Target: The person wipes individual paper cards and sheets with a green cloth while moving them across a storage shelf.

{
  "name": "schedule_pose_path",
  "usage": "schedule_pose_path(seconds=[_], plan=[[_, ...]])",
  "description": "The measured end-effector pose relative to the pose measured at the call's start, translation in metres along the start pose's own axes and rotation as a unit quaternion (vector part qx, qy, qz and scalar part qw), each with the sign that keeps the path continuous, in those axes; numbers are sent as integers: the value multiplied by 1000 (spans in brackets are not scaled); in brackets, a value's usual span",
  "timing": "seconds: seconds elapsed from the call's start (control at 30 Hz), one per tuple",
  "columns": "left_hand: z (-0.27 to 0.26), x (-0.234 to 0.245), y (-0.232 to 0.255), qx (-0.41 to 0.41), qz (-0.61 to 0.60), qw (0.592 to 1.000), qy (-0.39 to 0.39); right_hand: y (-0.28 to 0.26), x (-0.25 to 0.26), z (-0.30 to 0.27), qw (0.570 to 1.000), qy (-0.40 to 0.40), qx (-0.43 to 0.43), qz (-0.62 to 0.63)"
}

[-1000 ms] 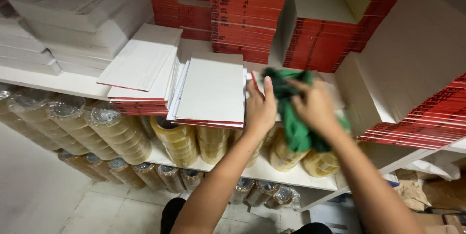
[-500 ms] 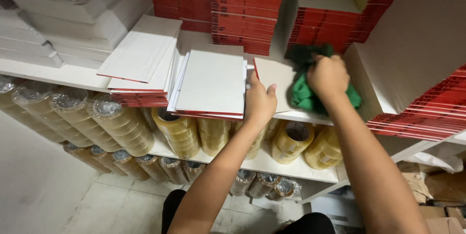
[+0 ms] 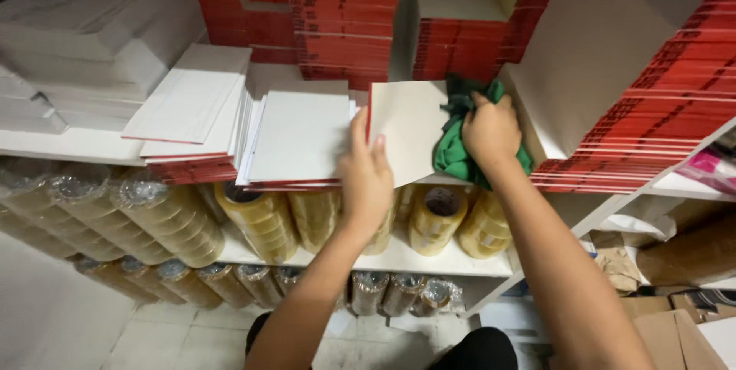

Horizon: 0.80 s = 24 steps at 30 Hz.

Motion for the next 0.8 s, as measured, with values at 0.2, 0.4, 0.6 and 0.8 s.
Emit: schedule_pose_path(seconds=[0.2,0.4,0.6,0.8], plan=[[14,33,104,-244,21,965,93,-10,-6,-11,997,33,64,-41],[62,-18,166,-403,301,858,106,-10,1,-10,996,46,79,-16],[91,-129,198,-566,395,714,118,-13,3,-10,996,48,75,-20],[61,-213,244,-730,170,660,42,25,-28,-2,981,84,62,162]])
Point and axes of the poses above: each hand's wrist, its own z-axis towards the middle knuckle, its own x-axis out of the back of the hand, y = z × x, the point moved 5 cm from there along z, towards the middle knuckle, and after that the axes turned 5 degrees about -z, right-handed, at the moved point
